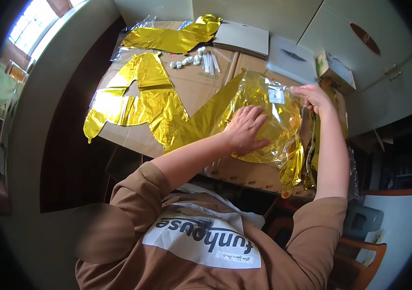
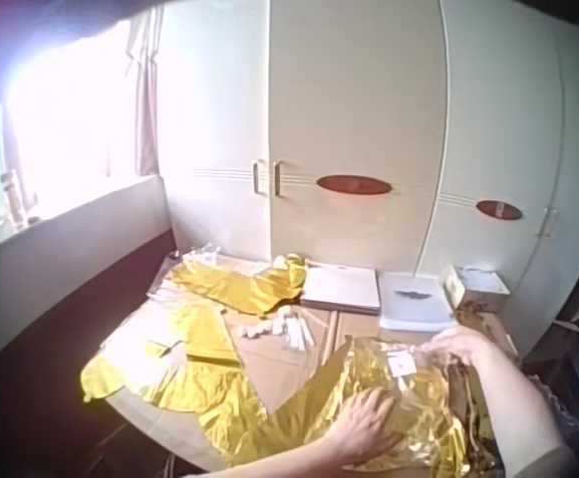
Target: Folding and placing gold foil balloons into clear plastic bags along with instruction sheets.
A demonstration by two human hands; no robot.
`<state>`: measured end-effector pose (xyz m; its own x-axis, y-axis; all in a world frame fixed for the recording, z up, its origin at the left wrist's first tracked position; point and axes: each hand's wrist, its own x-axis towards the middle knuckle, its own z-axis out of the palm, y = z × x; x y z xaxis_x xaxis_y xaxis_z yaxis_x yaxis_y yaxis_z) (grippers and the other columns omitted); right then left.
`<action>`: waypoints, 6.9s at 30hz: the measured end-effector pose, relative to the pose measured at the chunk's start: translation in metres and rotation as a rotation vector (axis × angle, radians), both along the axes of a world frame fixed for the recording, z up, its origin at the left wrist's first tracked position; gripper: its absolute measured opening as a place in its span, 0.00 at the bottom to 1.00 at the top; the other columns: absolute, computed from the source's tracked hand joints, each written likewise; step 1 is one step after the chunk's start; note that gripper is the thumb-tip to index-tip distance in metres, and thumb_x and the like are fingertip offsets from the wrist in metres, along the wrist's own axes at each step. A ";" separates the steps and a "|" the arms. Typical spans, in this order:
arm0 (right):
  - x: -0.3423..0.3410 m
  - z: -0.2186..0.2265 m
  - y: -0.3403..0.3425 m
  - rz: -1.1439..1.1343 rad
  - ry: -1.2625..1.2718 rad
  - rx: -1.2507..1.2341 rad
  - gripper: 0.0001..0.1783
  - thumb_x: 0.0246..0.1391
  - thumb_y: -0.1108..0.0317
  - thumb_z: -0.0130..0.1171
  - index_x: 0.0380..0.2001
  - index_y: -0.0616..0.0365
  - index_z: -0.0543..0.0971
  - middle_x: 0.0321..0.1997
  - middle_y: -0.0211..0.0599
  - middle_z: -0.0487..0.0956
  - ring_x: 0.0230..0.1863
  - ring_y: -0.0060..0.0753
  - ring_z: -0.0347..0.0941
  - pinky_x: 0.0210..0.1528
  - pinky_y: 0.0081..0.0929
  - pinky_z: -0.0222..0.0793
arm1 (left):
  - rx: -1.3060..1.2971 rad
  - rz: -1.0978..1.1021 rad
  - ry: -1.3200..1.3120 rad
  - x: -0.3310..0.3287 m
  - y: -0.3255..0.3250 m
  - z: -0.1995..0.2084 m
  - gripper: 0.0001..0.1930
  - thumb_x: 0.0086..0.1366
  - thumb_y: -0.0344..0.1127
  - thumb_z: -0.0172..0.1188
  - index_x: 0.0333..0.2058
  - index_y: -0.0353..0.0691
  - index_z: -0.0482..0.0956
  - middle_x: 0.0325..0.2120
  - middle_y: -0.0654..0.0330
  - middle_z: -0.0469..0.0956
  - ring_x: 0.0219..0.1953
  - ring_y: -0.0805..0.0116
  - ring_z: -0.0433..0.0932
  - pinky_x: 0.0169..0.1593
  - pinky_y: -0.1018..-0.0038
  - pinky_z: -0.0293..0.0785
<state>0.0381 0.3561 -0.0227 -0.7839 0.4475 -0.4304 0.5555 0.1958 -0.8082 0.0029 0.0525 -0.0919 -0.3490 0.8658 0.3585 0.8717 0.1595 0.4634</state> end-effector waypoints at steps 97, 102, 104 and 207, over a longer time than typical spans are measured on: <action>0.086 -0.035 -0.179 0.190 0.207 1.051 0.12 0.52 0.61 0.65 0.27 0.59 0.78 0.28 0.36 0.80 0.28 0.30 0.75 0.32 0.29 0.71 | 0.163 -0.106 0.043 0.000 -0.042 -0.002 0.15 0.52 0.43 0.68 0.33 0.43 0.74 0.41 0.57 0.72 0.52 0.53 0.68 0.62 0.50 0.59; 0.112 -0.046 -0.105 -0.254 0.179 0.452 0.14 0.54 0.59 0.64 0.26 0.60 0.80 0.22 0.37 0.80 0.25 0.29 0.75 0.34 0.30 0.72 | 0.194 -0.136 0.021 -0.001 -0.045 -0.008 0.16 0.51 0.39 0.70 0.35 0.40 0.75 0.41 0.55 0.73 0.51 0.53 0.70 0.60 0.55 0.61; 0.111 -0.044 -0.106 -0.191 0.079 0.382 0.18 0.52 0.54 0.66 0.33 0.59 0.81 0.27 0.38 0.81 0.28 0.29 0.76 0.36 0.29 0.72 | 0.186 -0.148 -0.006 -0.002 -0.048 -0.009 0.16 0.51 0.39 0.70 0.35 0.40 0.75 0.41 0.55 0.73 0.51 0.53 0.70 0.59 0.56 0.61; 0.091 0.129 -0.253 0.436 0.129 0.086 0.13 0.54 0.70 0.64 0.40 0.67 0.79 0.33 0.25 0.78 0.33 0.13 0.69 0.35 0.16 0.67 | 0.921 0.336 -1.155 -0.024 -0.171 0.037 0.07 0.69 0.35 0.57 0.35 0.37 0.76 0.24 0.69 0.76 0.22 0.85 0.70 0.26 0.85 0.66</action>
<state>0.1295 0.1026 0.1061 -0.9515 0.0939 -0.2930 0.3026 0.4580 -0.8358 -0.0210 -0.1185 -0.0547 -0.9391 0.3242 0.1142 -0.0460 -0.4477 0.8930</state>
